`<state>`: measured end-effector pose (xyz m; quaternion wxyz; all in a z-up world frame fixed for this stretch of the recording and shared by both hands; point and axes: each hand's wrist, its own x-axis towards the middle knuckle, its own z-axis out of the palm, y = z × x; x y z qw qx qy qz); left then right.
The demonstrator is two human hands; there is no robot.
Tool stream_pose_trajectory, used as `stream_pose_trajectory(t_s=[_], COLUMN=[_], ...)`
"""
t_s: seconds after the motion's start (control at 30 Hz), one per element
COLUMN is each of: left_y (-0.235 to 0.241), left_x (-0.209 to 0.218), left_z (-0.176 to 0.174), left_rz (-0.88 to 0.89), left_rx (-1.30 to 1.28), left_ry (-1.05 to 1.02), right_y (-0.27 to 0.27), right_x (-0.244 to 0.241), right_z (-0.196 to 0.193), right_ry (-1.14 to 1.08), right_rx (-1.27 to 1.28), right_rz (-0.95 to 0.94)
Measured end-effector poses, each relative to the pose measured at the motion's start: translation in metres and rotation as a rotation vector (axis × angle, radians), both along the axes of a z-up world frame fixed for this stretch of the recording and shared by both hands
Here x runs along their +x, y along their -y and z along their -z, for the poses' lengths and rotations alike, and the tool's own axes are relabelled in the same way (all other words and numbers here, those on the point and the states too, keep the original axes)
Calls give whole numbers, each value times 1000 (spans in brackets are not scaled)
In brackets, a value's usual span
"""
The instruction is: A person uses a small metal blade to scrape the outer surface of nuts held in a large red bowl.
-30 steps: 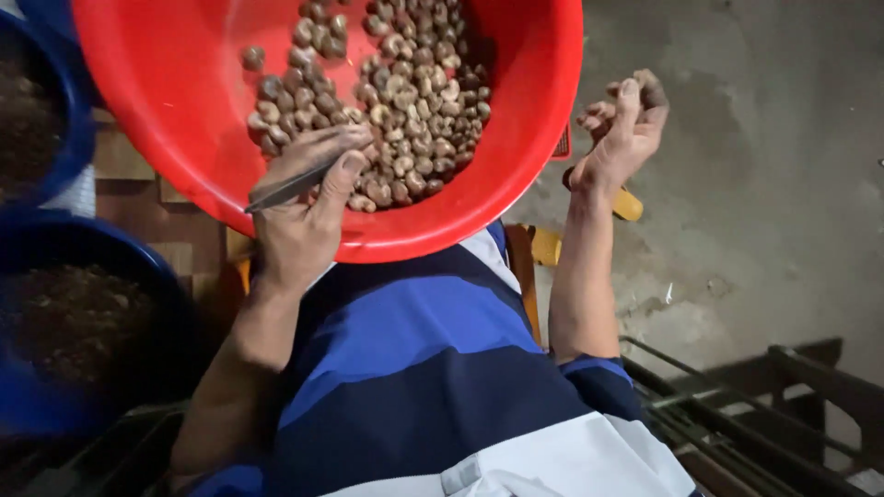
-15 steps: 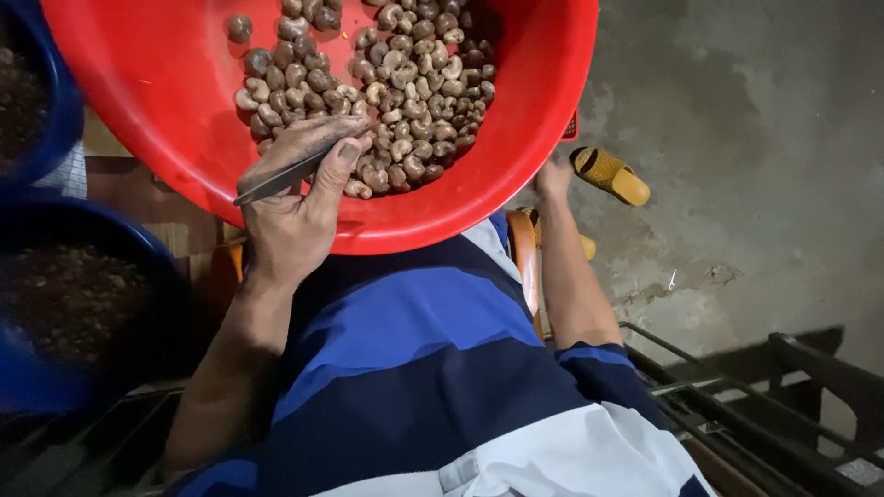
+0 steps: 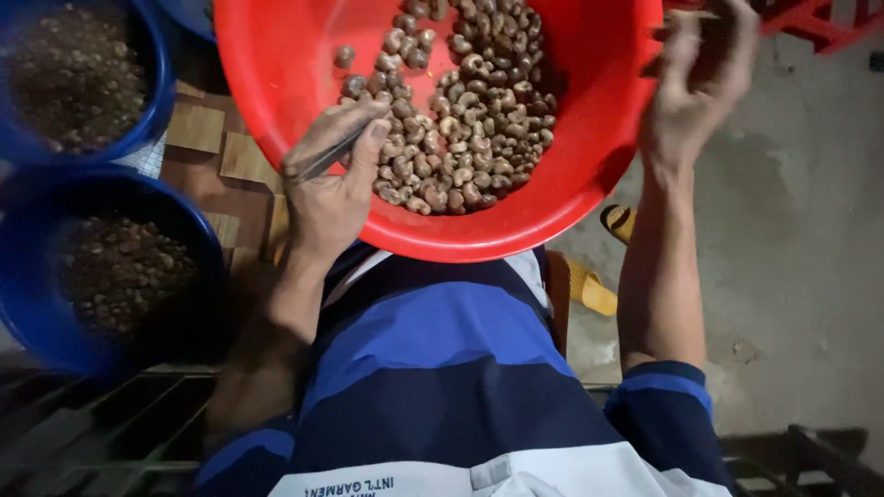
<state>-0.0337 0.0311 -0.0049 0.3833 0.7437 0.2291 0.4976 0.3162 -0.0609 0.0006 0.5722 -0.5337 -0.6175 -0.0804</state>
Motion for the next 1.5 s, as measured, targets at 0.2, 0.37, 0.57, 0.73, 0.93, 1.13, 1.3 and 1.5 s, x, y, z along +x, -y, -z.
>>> stream_pose_trajectory(t_s=[0.2,0.37,0.57,0.73,0.93,1.13,1.3,1.5], left_y=[1,-10,-10,-11,-9,-8,6,18], left_x=[3,5,-1,0,5,4,16,26], left_z=[5,1,1,2,3,6,-10,-15], left_rz=[27,-45,-16,-17,-12,31,251,317], left_rx=[-113,19,54,70,62,-26,-387,-274], left_ry=[97,29,-33,-29,-9,62,241,188], right_y=[-103,-175,-178,-173,-160,-82,-5,24], right_x=[-84,-117,-132,-124,-123,-131,-148,-160], right_z=[-10,75,124,122,85,-28,-34,5], right_ry=[314,845,824,919,719,32,-489,-665], right_rx=[-542,-772,-910,-1029,-1104,-825,-542,-432], right_rz=[-182,-127,-172,-153,-160,-389,-374,-383])
